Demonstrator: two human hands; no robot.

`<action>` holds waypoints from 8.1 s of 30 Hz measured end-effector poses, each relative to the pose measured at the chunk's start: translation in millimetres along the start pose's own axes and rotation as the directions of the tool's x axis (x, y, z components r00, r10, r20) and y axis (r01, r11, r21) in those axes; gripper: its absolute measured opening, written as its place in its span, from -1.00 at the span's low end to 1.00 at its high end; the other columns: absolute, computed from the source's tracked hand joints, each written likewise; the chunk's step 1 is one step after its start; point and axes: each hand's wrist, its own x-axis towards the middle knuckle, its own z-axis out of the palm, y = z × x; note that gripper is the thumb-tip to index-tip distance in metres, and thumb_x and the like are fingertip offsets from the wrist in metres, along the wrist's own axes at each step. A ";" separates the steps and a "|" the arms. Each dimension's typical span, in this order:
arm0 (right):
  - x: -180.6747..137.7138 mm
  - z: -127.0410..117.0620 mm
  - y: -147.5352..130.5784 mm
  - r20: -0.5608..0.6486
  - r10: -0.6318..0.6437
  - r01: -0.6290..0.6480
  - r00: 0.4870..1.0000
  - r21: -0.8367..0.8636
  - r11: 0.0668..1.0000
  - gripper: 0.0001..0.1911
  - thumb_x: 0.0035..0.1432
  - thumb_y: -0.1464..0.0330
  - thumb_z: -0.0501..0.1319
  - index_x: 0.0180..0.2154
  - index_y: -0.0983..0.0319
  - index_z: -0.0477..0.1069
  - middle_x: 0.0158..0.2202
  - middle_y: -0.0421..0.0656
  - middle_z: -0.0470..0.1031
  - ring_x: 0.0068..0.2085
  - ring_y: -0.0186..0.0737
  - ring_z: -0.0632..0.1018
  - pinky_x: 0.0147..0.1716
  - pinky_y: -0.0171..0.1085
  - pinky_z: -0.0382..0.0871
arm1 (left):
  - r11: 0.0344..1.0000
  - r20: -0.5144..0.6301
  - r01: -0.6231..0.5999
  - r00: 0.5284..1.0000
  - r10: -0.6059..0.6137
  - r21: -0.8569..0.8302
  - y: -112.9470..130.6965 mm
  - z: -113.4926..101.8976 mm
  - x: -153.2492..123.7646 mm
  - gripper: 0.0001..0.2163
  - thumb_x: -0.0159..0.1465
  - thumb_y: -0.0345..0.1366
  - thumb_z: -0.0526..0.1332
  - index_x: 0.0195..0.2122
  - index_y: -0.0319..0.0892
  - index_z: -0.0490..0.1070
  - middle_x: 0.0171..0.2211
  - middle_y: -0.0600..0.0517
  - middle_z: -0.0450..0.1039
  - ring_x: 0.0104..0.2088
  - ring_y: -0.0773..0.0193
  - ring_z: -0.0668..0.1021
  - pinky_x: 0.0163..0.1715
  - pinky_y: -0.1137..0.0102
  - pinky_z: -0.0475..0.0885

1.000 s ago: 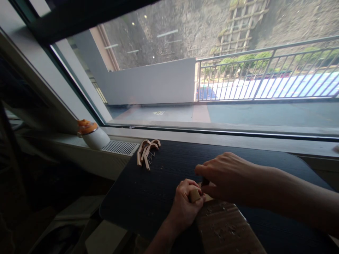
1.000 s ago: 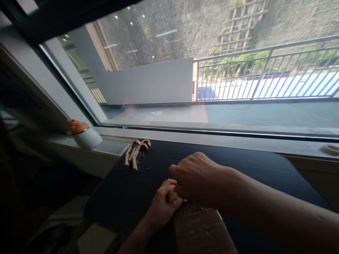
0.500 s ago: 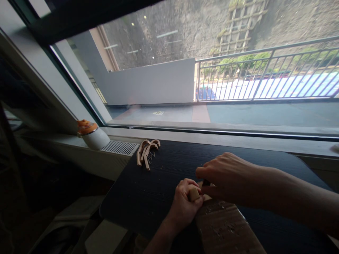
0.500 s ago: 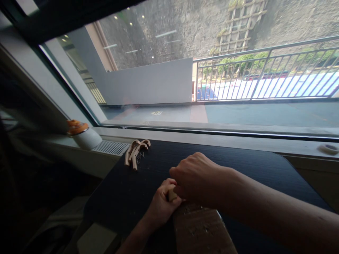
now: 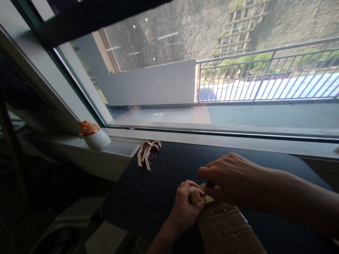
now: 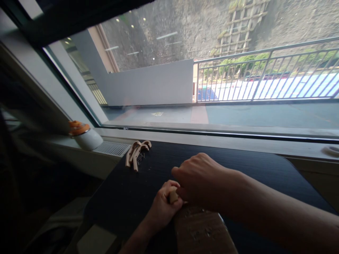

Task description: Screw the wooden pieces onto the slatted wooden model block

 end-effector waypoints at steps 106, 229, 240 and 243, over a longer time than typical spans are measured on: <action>5.9 -10.8 -5.4 0.171 -0.075 0.064 0.982 0.066 0.996 -0.83 -0.01 0.57 0.21 -0.34 0.25 0.47 -0.35 -0.12 0.55 -0.34 -0.15 0.57 -0.54 -0.31 0.07 | 1.000 0.012 0.015 1.000 -0.015 0.004 -1.3 -1.5 2.2 -0.94 0.03 -0.43 0.26 -0.47 -0.15 0.46 -0.28 0.05 0.40 -0.21 0.24 0.44 -0.14 0.38 0.33; 11.2 -14.1 -9.7 0.204 -0.080 0.080 0.976 0.010 0.997 -0.82 -0.03 0.55 0.24 -0.33 0.25 0.49 -0.39 -0.10 0.55 -0.34 -0.13 0.57 -0.55 -0.30 0.07 | 0.999 0.012 0.040 0.999 -0.040 0.020 -0.9 -4.3 2.1 -0.94 0.02 -0.42 0.27 -0.45 -0.15 0.46 -0.31 0.06 0.39 -0.23 0.25 0.44 -0.15 0.39 0.33; 14.8 -2.3 -10.0 0.118 0.006 0.001 0.993 -0.057 0.998 -0.86 0.14 0.42 0.17 -0.43 0.28 0.48 -0.49 -0.10 0.55 -0.41 -0.11 0.58 -0.60 -0.31 0.00 | 1.000 0.024 0.013 1.000 -0.014 0.024 -0.2 -4.8 1.9 -0.96 0.05 -0.41 0.27 -0.46 -0.15 0.46 -0.25 0.04 0.40 -0.18 0.22 0.43 -0.13 0.36 0.32; 13.7 -6.4 -10.4 0.206 -0.050 0.057 0.977 -0.030 0.998 -0.90 0.00 0.51 0.25 -0.38 0.26 0.51 -0.40 -0.10 0.57 -0.37 -0.11 0.58 -0.58 -0.32 0.05 | 1.000 0.026 0.000 1.000 0.000 0.014 1.6 -5.3 2.7 -0.94 0.04 -0.44 0.26 -0.47 -0.15 0.45 -0.27 0.05 0.40 -0.20 0.24 0.43 -0.15 0.39 0.32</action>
